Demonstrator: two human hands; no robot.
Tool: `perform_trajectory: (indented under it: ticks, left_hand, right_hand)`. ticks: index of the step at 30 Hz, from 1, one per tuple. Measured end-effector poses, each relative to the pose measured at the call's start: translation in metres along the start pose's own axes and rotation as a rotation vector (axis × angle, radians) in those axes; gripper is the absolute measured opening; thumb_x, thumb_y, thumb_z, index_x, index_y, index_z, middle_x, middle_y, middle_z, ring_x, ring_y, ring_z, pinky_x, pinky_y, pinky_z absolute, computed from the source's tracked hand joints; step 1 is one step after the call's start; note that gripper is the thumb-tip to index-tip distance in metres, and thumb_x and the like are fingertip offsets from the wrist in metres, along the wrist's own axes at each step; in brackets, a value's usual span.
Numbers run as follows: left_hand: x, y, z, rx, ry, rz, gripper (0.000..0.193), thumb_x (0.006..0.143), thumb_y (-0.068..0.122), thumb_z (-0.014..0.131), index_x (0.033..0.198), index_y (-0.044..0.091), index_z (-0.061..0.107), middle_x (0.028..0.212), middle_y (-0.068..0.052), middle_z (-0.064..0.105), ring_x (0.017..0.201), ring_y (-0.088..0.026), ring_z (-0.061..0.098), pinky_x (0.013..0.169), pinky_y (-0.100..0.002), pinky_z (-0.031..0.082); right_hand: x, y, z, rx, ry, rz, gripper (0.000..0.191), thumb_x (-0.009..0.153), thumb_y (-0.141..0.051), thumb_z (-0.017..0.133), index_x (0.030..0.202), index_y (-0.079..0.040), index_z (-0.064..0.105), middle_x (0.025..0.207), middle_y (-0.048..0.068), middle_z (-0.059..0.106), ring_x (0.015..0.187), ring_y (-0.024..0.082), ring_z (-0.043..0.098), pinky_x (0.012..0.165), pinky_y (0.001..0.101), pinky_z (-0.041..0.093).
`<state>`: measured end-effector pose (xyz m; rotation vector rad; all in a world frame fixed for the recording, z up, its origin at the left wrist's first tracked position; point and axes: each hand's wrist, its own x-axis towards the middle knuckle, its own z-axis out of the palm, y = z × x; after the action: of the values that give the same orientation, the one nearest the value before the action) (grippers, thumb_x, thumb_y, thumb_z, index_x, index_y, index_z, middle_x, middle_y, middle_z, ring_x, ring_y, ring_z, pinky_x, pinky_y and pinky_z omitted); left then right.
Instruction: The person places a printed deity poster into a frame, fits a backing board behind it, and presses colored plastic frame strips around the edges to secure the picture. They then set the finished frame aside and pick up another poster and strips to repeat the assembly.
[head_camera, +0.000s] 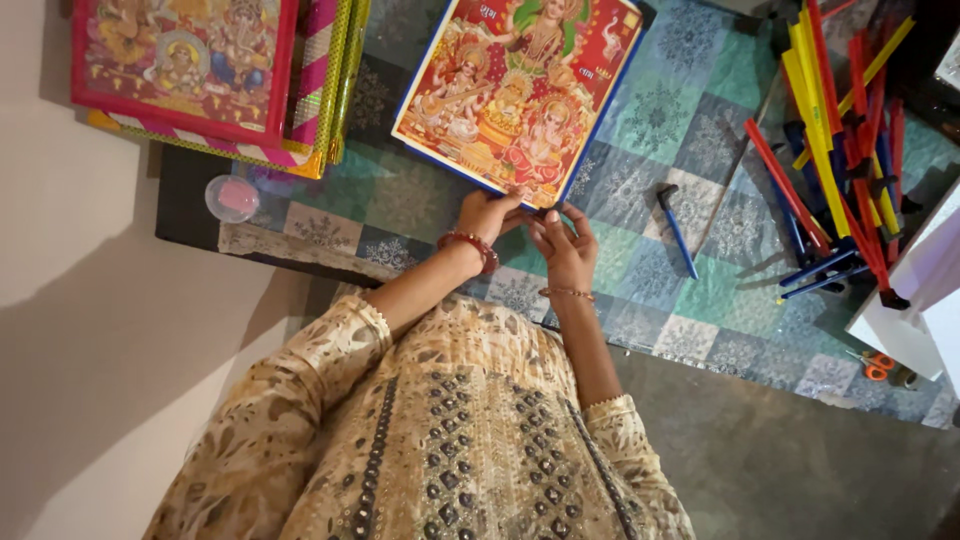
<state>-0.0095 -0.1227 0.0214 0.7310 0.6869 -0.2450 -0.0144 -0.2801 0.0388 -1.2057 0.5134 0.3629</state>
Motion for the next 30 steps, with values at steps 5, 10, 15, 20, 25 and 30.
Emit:
perform_trajectory:
  ticks: [5,10,15,20,25,30]
  left_hand:
    - [0.002,0.0,-0.001,0.007,0.031,-0.041,0.03,0.095,0.019,0.069,0.111,-0.007,0.069,0.104,-0.017,0.076,0.091,-0.025,0.076,0.084,-0.035,0.062]
    - [0.003,-0.002,-0.003,0.113,0.022,-0.076,0.032,0.095,0.023,0.069,0.113,-0.003,0.07,0.11,-0.016,0.076,0.1,-0.022,0.075,0.092,-0.033,0.058]
    - [0.001,0.003,-0.013,0.213,-0.018,-0.14,0.039,0.093,0.029,0.071,0.121,0.002,0.067,0.112,-0.007,0.076,0.101,-0.016,0.073,0.087,-0.033,0.055]
    - [0.007,0.028,-0.053,0.098,0.348,0.369,0.051,0.089,0.02,0.08,0.125,0.005,0.049,0.105,-0.003,0.071,0.09,-0.012,0.068,0.079,-0.029,0.059]
    - [0.007,0.039,-0.073,0.141,0.367,0.486,0.061,0.092,0.024,0.079,0.139,0.005,0.045,0.099,-0.003,0.066,0.084,-0.01,0.063,0.074,-0.027,0.058]
    - [-0.007,0.051,-0.084,0.403,0.387,0.463,0.048,0.094,0.029,0.076,0.134,0.006,0.065,0.1,-0.002,0.071,0.086,-0.011,0.069,0.077,-0.029,0.062]
  right_hand:
    - [0.002,0.001,0.002,0.122,-0.022,0.04,0.038,0.097,-0.015,0.069,0.129,-0.002,0.055,0.11,0.013,0.074,0.097,0.022,0.075,0.084,0.0313,0.062]
    - [0.006,0.004,-0.002,0.102,0.037,0.11,0.04,0.096,-0.015,0.071,0.131,0.001,0.058,0.109,0.015,0.074,0.098,0.024,0.076,0.085,0.0317,0.061]
    - [0.009,0.003,-0.006,0.059,0.015,0.065,0.046,0.097,-0.013,0.074,0.136,0.005,0.057,0.111,0.017,0.074,0.099,0.026,0.076,0.09,0.034,0.062]
    - [0.011,-0.011,-0.013,-0.039,0.023,-0.048,0.054,0.096,-0.014,0.071,0.145,-0.011,0.05,0.109,0.015,0.074,0.096,0.023,0.075,0.085,0.0342,0.062]
    - [0.015,-0.013,-0.023,-0.11,0.026,-0.064,0.053,0.097,-0.015,0.07,0.146,-0.01,0.052,0.11,0.012,0.074,0.096,0.02,0.074,0.085,0.0333,0.062]
    - [0.028,-0.01,-0.046,-0.282,0.062,-0.137,0.05,0.098,-0.016,0.071,0.145,-0.009,0.058,0.103,0.008,0.072,0.093,0.015,0.071,0.083,0.0296,0.06]
